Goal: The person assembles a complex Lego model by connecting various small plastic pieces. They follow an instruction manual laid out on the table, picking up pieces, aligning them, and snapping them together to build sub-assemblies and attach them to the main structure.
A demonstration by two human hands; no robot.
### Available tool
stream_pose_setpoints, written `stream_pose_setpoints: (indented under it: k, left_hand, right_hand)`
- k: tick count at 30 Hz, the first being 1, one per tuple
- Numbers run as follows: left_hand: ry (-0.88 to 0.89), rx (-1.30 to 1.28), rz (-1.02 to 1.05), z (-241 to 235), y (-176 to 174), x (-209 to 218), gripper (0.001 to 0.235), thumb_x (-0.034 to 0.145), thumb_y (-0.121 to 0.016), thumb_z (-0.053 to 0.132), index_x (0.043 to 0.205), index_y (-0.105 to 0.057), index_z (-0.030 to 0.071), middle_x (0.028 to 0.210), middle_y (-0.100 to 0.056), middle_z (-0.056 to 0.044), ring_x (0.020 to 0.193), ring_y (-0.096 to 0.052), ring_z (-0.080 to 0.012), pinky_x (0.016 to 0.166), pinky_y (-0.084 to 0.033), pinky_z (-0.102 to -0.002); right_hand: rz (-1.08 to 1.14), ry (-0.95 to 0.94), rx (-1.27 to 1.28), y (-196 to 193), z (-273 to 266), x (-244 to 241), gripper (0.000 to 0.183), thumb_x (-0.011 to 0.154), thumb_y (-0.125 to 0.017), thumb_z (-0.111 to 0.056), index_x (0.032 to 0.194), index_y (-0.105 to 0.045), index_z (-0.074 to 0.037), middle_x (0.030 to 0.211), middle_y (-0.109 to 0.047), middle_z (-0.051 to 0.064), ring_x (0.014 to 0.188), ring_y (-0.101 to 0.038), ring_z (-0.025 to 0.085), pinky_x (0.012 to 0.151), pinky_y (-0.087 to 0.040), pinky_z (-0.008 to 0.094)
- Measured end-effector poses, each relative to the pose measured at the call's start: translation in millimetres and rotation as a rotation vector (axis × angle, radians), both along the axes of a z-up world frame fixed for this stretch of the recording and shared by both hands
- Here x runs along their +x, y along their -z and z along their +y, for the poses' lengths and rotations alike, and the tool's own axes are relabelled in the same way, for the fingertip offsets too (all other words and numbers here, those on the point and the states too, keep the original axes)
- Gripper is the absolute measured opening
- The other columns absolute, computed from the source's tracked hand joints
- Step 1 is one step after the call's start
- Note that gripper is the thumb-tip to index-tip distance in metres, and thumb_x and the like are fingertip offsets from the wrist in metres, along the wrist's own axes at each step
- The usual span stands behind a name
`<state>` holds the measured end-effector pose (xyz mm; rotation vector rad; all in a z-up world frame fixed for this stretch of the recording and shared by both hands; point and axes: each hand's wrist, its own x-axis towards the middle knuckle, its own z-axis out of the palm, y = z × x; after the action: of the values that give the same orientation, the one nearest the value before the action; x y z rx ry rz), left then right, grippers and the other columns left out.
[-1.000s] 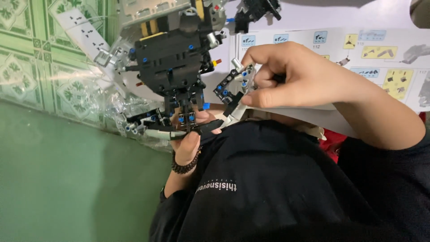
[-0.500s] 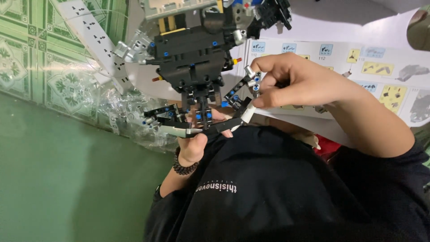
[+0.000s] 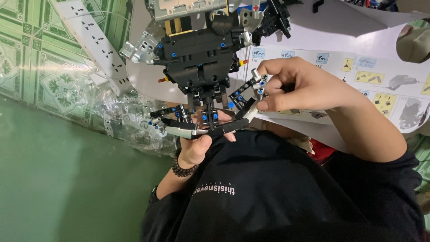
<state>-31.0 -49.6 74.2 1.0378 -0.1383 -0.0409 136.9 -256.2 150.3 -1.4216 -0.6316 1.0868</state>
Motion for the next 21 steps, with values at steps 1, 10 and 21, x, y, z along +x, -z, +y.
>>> stream_pose_setpoints:
  k: [1, 10, 21]
  left_hand:
    - [0.001, 0.001, 0.0, 0, 0, 1, 0.051, 0.095, -0.053, 0.035, 0.121, -0.051, -0.008, 0.086, -0.067, -0.013, 0.083, -0.066, -0.0245, 0.088, -0.053, -0.036]
    - [-0.015, 0.032, 0.013, 1, -1, 0, 0.053, 0.096, -0.054, 0.042, 0.118, -0.052, -0.006, 0.081, -0.066, -0.012, 0.079, -0.065, -0.0234, 0.081, -0.054, -0.036]
    - [-0.078, 0.002, 0.03, 6, 11, -8, 0.046, 0.097, -0.056, 0.039, 0.111, -0.053, -0.005, 0.088, -0.062, -0.013, 0.069, -0.063, -0.0226, 0.07, -0.051, -0.031]
  right_hand:
    - [0.0, 0.001, 0.001, 1, 0, 1, 0.024, 0.078, -0.066, -0.001, 0.099, -0.054, -0.004, 0.047, -0.037, -0.005, 0.039, -0.028, 0.005, 0.041, -0.025, 0.018]
    - [-0.074, -0.017, -0.001, -7, -5, 1, 0.018, 0.074, -0.067, 0.002, 0.087, -0.056, -0.005, 0.047, -0.038, -0.006, 0.038, -0.029, 0.005, 0.04, -0.024, 0.018]
    - [-0.053, -0.045, 0.02, -8, -5, -3, 0.02, 0.074, -0.069, 0.0, 0.089, -0.057, -0.006, 0.048, -0.039, -0.007, 0.041, -0.031, 0.005, 0.044, -0.027, 0.018]
